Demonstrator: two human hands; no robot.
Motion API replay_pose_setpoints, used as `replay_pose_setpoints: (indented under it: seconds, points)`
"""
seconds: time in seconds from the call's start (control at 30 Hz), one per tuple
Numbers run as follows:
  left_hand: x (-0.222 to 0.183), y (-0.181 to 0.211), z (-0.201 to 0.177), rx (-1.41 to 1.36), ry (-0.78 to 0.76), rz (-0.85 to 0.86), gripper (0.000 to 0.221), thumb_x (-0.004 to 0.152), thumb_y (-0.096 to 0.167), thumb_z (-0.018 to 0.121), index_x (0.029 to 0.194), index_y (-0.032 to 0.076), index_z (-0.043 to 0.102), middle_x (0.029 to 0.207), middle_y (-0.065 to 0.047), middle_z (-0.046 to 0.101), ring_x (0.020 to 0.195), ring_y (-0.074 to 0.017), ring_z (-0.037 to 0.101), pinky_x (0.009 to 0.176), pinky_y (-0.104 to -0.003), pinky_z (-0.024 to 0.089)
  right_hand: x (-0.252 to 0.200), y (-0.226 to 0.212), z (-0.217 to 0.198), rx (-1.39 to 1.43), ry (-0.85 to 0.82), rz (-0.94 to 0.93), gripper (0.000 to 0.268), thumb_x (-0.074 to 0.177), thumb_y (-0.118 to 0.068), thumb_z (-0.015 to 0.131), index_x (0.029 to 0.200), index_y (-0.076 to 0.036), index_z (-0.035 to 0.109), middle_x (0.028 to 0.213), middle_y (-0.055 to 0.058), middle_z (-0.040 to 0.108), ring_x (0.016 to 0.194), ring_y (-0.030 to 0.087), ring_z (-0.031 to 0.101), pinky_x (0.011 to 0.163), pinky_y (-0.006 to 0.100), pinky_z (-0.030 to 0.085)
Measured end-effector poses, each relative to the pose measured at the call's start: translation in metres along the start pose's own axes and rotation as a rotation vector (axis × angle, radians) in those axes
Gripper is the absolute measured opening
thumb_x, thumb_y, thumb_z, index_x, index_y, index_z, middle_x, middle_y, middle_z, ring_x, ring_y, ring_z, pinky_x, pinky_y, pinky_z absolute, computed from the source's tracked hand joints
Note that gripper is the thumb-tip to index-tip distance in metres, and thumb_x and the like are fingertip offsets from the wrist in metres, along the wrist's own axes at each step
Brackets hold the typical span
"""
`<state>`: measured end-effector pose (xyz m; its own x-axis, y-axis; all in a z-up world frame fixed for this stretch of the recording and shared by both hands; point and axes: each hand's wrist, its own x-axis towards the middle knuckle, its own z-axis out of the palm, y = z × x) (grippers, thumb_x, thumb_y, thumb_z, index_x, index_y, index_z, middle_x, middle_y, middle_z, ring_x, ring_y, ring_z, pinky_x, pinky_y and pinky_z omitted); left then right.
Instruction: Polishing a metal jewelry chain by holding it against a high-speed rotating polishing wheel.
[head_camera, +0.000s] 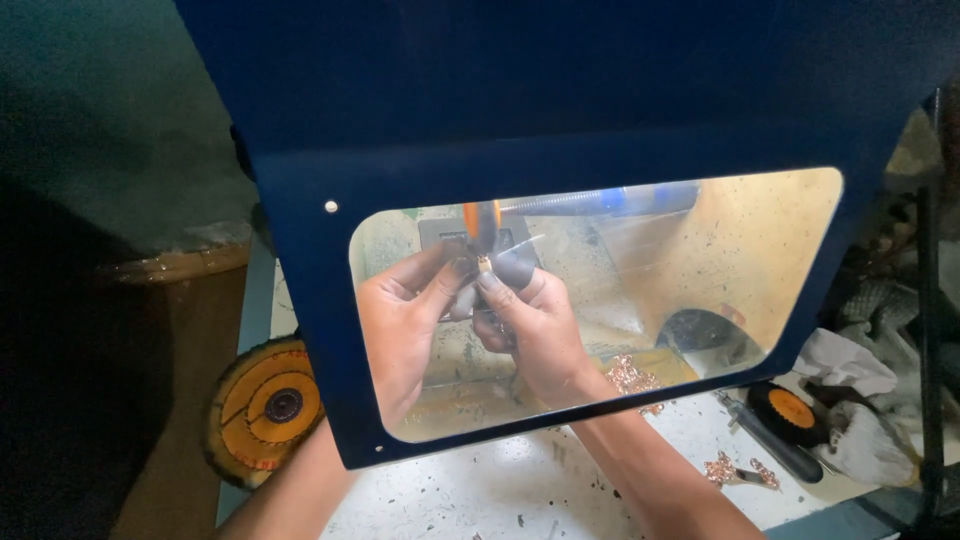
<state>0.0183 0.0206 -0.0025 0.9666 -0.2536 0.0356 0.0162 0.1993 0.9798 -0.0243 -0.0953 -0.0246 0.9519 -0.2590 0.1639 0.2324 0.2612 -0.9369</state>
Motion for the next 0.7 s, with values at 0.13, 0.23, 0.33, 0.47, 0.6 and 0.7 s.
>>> replay_pose_setpoints:
  seconds: [0.13,0.23,0.33,0.47,0.6,0.7]
  points:
    - [0.002,-0.005,0.000,0.010,0.023,0.006,0.035,0.087,0.020,0.079,0.119,0.005,0.077,0.083,-0.015,0.079,0.076,-0.0081,0.064,0.090,-0.043,0.063,0.001,0.003,0.002,0.048,0.019,-0.009,0.024,0.102,-0.011,0.061,0.080,-0.004,0.065,0.053,0.000,0.046,0.043,0.008,0.042,0.040,0.022,0.034]
    - [0.000,-0.003,0.002,0.038,0.030,0.014,0.035,0.088,0.023,0.078,0.119,0.007,0.077,0.083,-0.015,0.079,0.078,-0.0068,0.062,0.090,-0.041,0.062,0.001,0.005,-0.002,0.039,0.016,-0.005,0.025,0.104,-0.013,0.059,0.082,-0.002,0.066,0.053,0.000,0.048,0.044,0.007,0.044,0.041,0.021,0.036]
    - [-0.002,-0.002,0.003,0.037,0.033,0.006,0.035,0.087,0.022,0.079,0.118,0.006,0.077,0.080,-0.016,0.078,0.071,-0.0079,0.061,0.084,-0.036,0.061,0.001,0.005,-0.003,0.015,0.013,-0.040,0.025,0.103,-0.015,0.060,0.082,-0.003,0.066,0.053,0.003,0.050,0.042,0.007,0.045,0.039,0.022,0.037]
    - [-0.002,-0.002,0.006,0.040,0.047,0.018,0.033,0.087,0.021,0.079,0.117,0.006,0.078,0.085,-0.015,0.080,0.071,-0.0066,0.058,0.080,-0.035,0.060,0.003,0.007,-0.005,0.016,0.005,-0.040,0.027,0.104,-0.017,0.059,0.081,-0.005,0.066,0.054,0.002,0.054,0.043,0.006,0.044,0.040,0.022,0.037]
    - [-0.004,-0.001,0.007,0.030,0.039,0.023,0.032,0.087,0.020,0.078,0.116,0.006,0.078,0.078,-0.015,0.078,0.071,-0.0070,0.059,0.079,-0.034,0.059,0.003,0.008,-0.006,0.010,0.009,-0.059,0.028,0.104,-0.017,0.059,0.080,-0.006,0.064,0.053,0.001,0.050,0.041,0.007,0.042,0.039,0.023,0.036]
    - [0.005,-0.013,0.005,-0.013,0.043,0.021,0.032,0.087,0.019,0.077,0.116,0.005,0.077,0.103,-0.019,0.081,0.093,-0.0199,0.077,0.089,-0.045,0.063,0.009,0.017,-0.008,-0.021,0.013,-0.015,0.033,0.104,-0.023,0.059,0.076,-0.006,0.064,0.053,0.003,0.055,0.044,0.004,0.039,0.040,0.020,0.033]
